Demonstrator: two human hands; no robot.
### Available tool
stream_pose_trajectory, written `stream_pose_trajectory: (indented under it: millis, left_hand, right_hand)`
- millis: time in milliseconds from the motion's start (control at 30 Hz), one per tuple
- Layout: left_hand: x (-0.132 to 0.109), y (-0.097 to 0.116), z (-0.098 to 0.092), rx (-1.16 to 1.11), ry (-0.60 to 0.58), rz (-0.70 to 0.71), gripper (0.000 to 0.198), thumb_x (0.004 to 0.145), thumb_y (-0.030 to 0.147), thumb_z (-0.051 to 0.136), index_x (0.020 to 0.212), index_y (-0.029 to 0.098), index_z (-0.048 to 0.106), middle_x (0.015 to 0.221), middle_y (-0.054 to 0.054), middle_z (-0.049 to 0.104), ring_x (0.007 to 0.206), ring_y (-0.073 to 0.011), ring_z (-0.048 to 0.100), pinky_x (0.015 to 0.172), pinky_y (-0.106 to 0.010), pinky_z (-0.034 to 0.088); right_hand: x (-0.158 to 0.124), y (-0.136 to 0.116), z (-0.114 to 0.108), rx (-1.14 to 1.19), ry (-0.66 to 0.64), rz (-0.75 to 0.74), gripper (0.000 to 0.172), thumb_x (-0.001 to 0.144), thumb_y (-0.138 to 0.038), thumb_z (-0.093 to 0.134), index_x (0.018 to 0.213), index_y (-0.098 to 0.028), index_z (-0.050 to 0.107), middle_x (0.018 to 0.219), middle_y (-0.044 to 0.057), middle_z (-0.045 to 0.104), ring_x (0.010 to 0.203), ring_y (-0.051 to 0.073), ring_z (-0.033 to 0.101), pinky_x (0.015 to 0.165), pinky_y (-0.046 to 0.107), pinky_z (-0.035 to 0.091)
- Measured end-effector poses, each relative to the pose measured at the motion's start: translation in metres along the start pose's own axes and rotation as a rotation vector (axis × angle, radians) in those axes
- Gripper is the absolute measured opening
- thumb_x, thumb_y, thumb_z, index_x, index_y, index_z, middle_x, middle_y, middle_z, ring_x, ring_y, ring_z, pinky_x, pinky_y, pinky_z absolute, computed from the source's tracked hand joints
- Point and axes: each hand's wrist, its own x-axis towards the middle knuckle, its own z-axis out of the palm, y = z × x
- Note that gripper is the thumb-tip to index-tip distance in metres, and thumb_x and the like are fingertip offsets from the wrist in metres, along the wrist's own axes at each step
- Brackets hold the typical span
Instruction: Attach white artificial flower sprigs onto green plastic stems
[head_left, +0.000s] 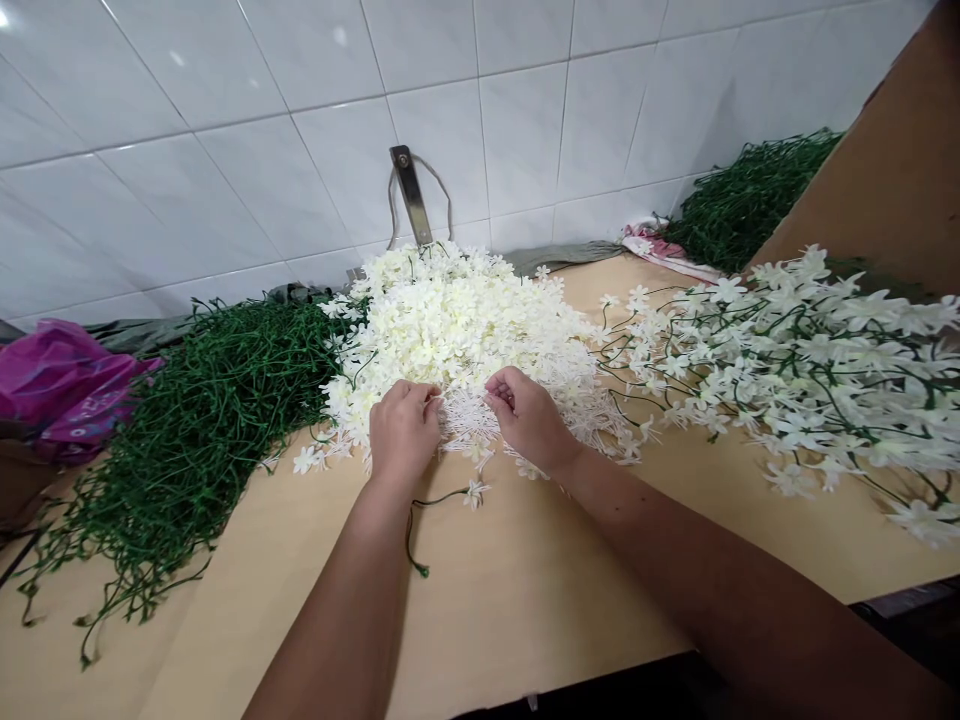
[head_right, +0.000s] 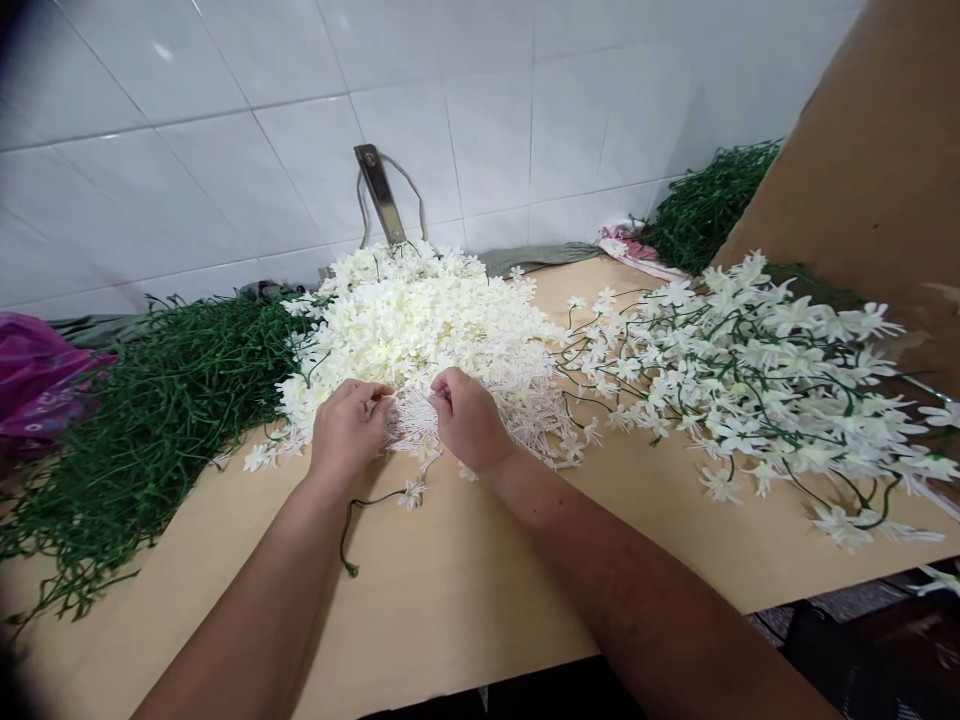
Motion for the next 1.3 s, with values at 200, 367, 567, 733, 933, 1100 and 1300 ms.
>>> stream_pose_trajectory:
  millis: [200, 367, 567, 733, 933, 1100, 1300]
  left_hand:
    - [0.005, -0.002, -0.012, -0.283, 0.162, -0.171, 0.016, 0.075, 0.027, 0.051, 0.079, 0.016, 0.062, 0.077, -0.003, 0.055, 0.066, -0.0131, 0.049, 0.066, -0.026, 0.038]
    - [0.003, 0.008, -0.018, -0.888, 0.092, -0.448, 0.018, 0.065, 0.029, 0.063, 0.077, 0.016, 0.060, 0.065, 0.003, 0.052, 0.059, -0.0081, 0.046, 0.058, -0.020, 0.037]
    - [-0.008, 0.022, -0.024, -1.429, -0.275, -0.670, 0.026, 0.052, 0.024, 0.074, 0.072, 0.015, 0.060, 0.060, 0.004, 0.056, 0.053, -0.0041, 0.049, 0.055, -0.016, 0.040]
    - [-0.010, 0.026, -0.023, -1.497, -0.351, -0.689, 0.025, 0.052, 0.022, 0.074, 0.071, 0.014, 0.061, 0.055, 0.003, 0.058, 0.052, -0.0049, 0.051, 0.052, -0.015, 0.041]
    - [-0.010, 0.026, -0.021, -1.493, -0.372, -0.701, 0.024, 0.051, 0.020, 0.075, 0.071, 0.014, 0.063, 0.054, 0.002, 0.060, 0.051, -0.0055, 0.053, 0.051, -0.015, 0.041]
    - [-0.010, 0.026, -0.021, -1.484, -0.357, -0.714, 0.025, 0.048, 0.017, 0.076, 0.070, 0.014, 0.063, 0.056, 0.002, 0.061, 0.052, -0.0056, 0.054, 0.052, -0.015, 0.042]
    - [-0.010, 0.027, -0.019, -1.469, -0.341, -0.720, 0.024, 0.048, 0.017, 0.076, 0.068, 0.013, 0.063, 0.057, 0.001, 0.062, 0.052, -0.0061, 0.055, 0.054, -0.016, 0.043]
  right_hand:
    - [0.002, 0.004, -0.005, 0.098, -0.053, 0.023, 0.010, 0.073, -0.012, 0.047, 0.077, -0.014, 0.056, 0.074, 0.004, 0.054, 0.068, 0.013, 0.049, 0.064, 0.027, 0.041]
    - [0.003, -0.002, -0.009, 0.161, 0.060, 0.041, 0.003, 0.070, -0.016, 0.053, 0.071, -0.016, 0.055, 0.076, 0.003, 0.050, 0.069, 0.012, 0.046, 0.062, 0.027, 0.040]
    - [0.001, -0.020, -0.012, 0.614, -0.091, 0.193, 0.018, 0.069, -0.032, 0.058, 0.069, -0.017, 0.048, 0.062, -0.002, 0.049, 0.056, 0.008, 0.044, 0.053, 0.023, 0.038]
    - [-0.004, -0.026, -0.008, 0.535, -0.085, 0.105, 0.010, 0.071, -0.026, 0.056, 0.072, -0.017, 0.052, 0.071, 0.002, 0.056, 0.067, 0.011, 0.052, 0.063, 0.026, 0.042]
    - [-0.007, -0.020, -0.003, 0.271, 0.039, -0.075, 0.002, 0.071, -0.016, 0.055, 0.070, -0.017, 0.053, 0.084, 0.005, 0.056, 0.082, 0.014, 0.053, 0.068, 0.026, 0.044]
    - [-0.008, -0.022, -0.003, 0.222, 0.047, -0.130, 0.005, 0.071, -0.015, 0.054, 0.068, -0.018, 0.052, 0.080, 0.005, 0.057, 0.080, 0.014, 0.053, 0.068, 0.026, 0.045]
    - [-0.011, -0.023, -0.005, 0.108, 0.095, -0.248, 0.008, 0.073, -0.012, 0.050, 0.069, -0.019, 0.050, 0.079, 0.005, 0.057, 0.081, 0.014, 0.052, 0.075, 0.029, 0.043]
